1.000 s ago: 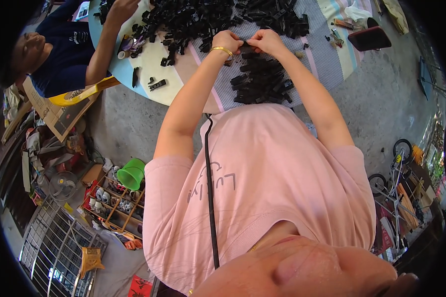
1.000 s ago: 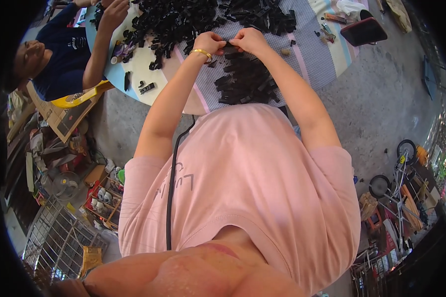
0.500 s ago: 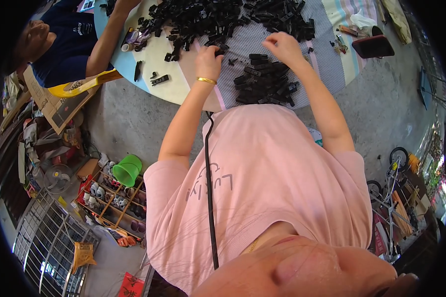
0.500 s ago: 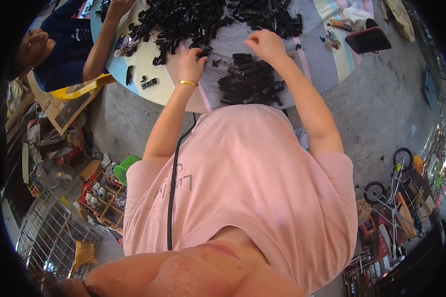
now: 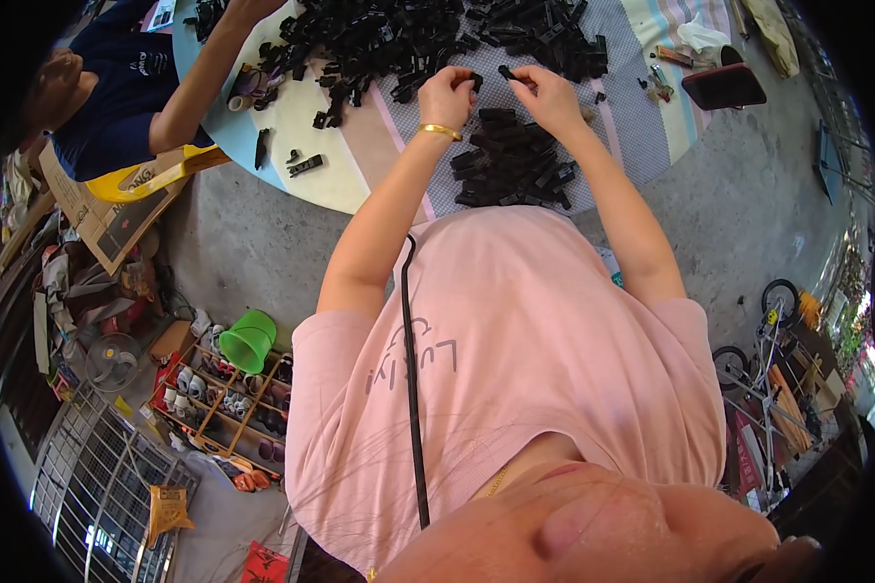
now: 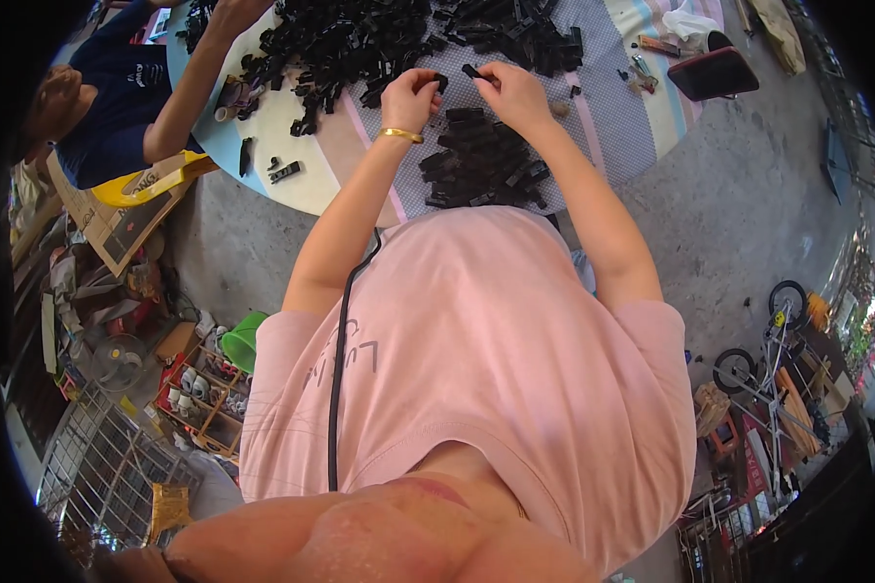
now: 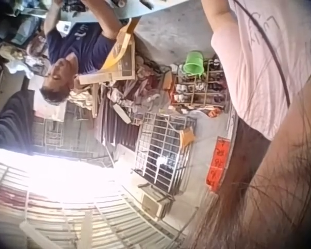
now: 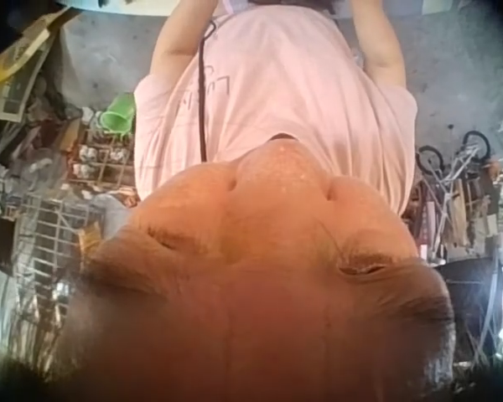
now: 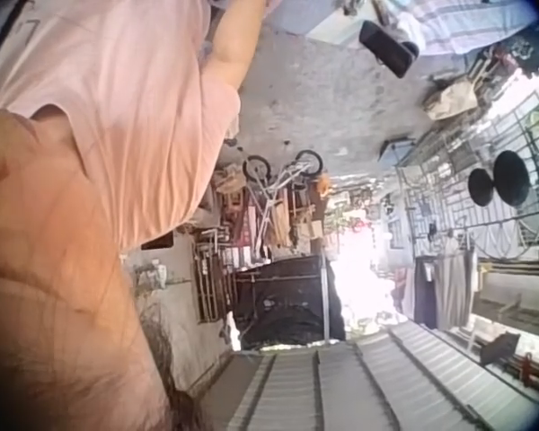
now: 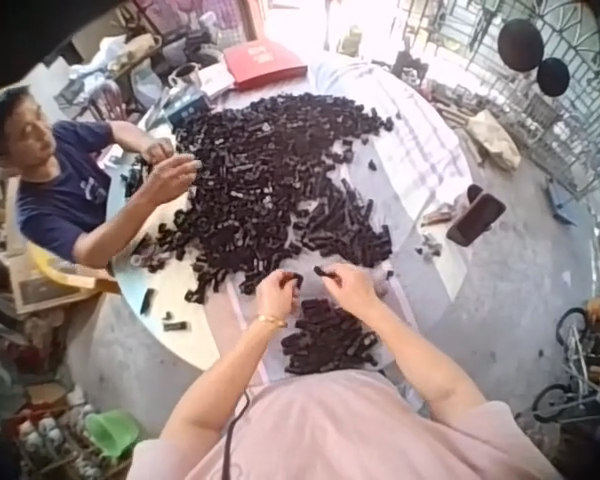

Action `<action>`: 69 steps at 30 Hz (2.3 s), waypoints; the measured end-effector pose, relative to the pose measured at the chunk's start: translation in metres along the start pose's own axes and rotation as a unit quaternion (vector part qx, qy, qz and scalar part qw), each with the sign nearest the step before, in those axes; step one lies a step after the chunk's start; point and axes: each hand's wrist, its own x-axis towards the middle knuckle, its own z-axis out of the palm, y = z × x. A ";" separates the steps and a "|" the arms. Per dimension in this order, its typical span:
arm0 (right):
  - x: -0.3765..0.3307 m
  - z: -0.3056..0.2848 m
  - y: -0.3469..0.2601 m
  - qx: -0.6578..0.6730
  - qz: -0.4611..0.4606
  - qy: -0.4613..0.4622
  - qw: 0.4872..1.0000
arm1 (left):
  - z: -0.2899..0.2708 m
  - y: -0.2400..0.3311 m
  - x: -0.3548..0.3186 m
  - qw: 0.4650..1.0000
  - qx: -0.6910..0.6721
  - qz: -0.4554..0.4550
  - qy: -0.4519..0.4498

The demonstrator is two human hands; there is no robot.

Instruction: Assembling small black plastic components by hand at a table.

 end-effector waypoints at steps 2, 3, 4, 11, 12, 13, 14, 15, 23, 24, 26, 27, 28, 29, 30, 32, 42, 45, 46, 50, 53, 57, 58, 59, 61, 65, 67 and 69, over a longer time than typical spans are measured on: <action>-0.001 -0.003 -0.001 0.015 -0.026 0.005 1.000 | 0.004 -0.017 0.014 0.970 0.155 0.181 0.039; -0.001 -0.003 -0.002 0.030 -0.053 0.010 0.998 | 0.005 -0.027 0.020 0.883 0.301 0.352 0.076; -0.002 -0.006 0.001 0.029 -0.049 0.012 0.998 | 0.010 -0.022 0.021 0.882 0.312 0.347 0.061; -0.003 -0.012 -0.004 0.038 -0.163 -0.009 0.986 | 0.012 -0.004 0.034 0.938 -0.142 -0.253 -0.190; -0.003 -0.010 -0.005 0.026 -0.195 -0.005 0.980 | 0.008 -0.003 0.036 0.930 -0.150 -0.261 -0.213; -0.002 -0.008 -0.003 0.026 -0.194 -0.005 0.981 | 0.009 -0.002 0.036 0.929 -0.149 -0.261 -0.215; 0.000 -0.004 -0.001 0.001 -0.218 0.005 0.976 | 0.009 0.000 0.035 0.934 -0.134 -0.255 -0.212; 0.002 -0.002 0.001 -0.024 -0.242 0.015 0.970 | 0.008 0.001 0.033 0.938 -0.119 -0.249 -0.209; 0.013 0.011 -0.007 0.000 -0.110 -0.019 0.994 | 0.004 0.000 0.017 0.982 -0.059 -0.127 -0.130; 0.014 0.012 -0.008 0.016 -0.101 -0.033 0.994 | 0.003 0.003 0.016 0.989 0.005 -0.112 -0.094; 0.016 0.013 -0.006 -0.003 -0.141 -0.019 0.990 | 0.000 0.006 0.013 0.989 0.050 -0.103 -0.092; 0.016 0.013 -0.006 -0.023 -0.179 -0.003 0.984 | -0.001 0.007 0.012 0.988 0.098 -0.073 -0.091; 0.016 0.014 -0.007 -0.023 -0.179 -0.004 0.984 | -0.002 0.007 0.011 0.984 0.145 -0.043 -0.090; 0.015 0.014 -0.009 -0.048 -0.190 -0.004 0.981 | -0.004 0.006 0.011 0.984 0.145 -0.043 -0.090; 0.014 0.014 -0.012 -0.073 -0.200 -0.004 0.977 | -0.007 0.005 0.012 0.985 0.123 -0.065 -0.102; 0.009 0.017 -0.015 -0.086 -0.192 0.001 0.978 | -0.011 0.003 0.016 0.985 0.100 -0.087 -0.112; 0.016 0.024 -0.014 0.045 -0.031 -0.051 0.997 | -0.015 0.006 0.023 0.972 0.157 -0.113 -0.136; 0.020 0.027 -0.001 0.160 0.153 -0.106 0.969 | -0.015 0.001 0.027 0.972 0.089 -0.157 -0.153; 0.019 0.027 -0.001 0.200 0.187 -0.113 0.955 | -0.013 0.000 0.026 0.971 0.065 -0.164 -0.159; 0.032 0.024 -0.002 0.236 0.279 -0.138 0.921 | -0.012 0.002 0.029 0.971 0.073 -0.165 -0.160; 0.033 0.021 0.000 0.229 0.296 -0.150 0.915 | -0.007 0.005 0.031 0.966 0.084 -0.181 -0.165; 0.036 0.019 -0.009 0.200 0.277 -0.180 0.922 | -0.013 0.009 0.029 0.961 0.097 -0.196 -0.169; 0.036 0.018 -0.009 0.188 0.263 -0.176 0.930 | -0.012 0.007 0.030 0.961 0.097 -0.193 -0.170; 0.036 0.017 -0.009 0.175 0.248 -0.171 0.937 | -0.012 0.003 0.028 0.964 0.088 -0.179 -0.177; 0.026 0.019 0.000 0.187 0.205 -0.158 0.947 | -0.014 0.000 0.024 0.966 0.079 -0.162 -0.184; 0.001 -0.001 -0.005 0.302 0.102 -0.117 0.941 | -0.039 0.009 -0.003 0.994 -0.053 -0.035 -0.085; -0.015 -0.018 -0.014 0.348 0.082 -0.148 0.922 | -0.057 -0.003 -0.006 0.999 -0.028 0.012 -0.014; -0.031 -0.034 -0.024 0.217 0.084 -0.240 0.942 | -0.072 -0.018 -0.011 0.992 0.103 0.078 0.012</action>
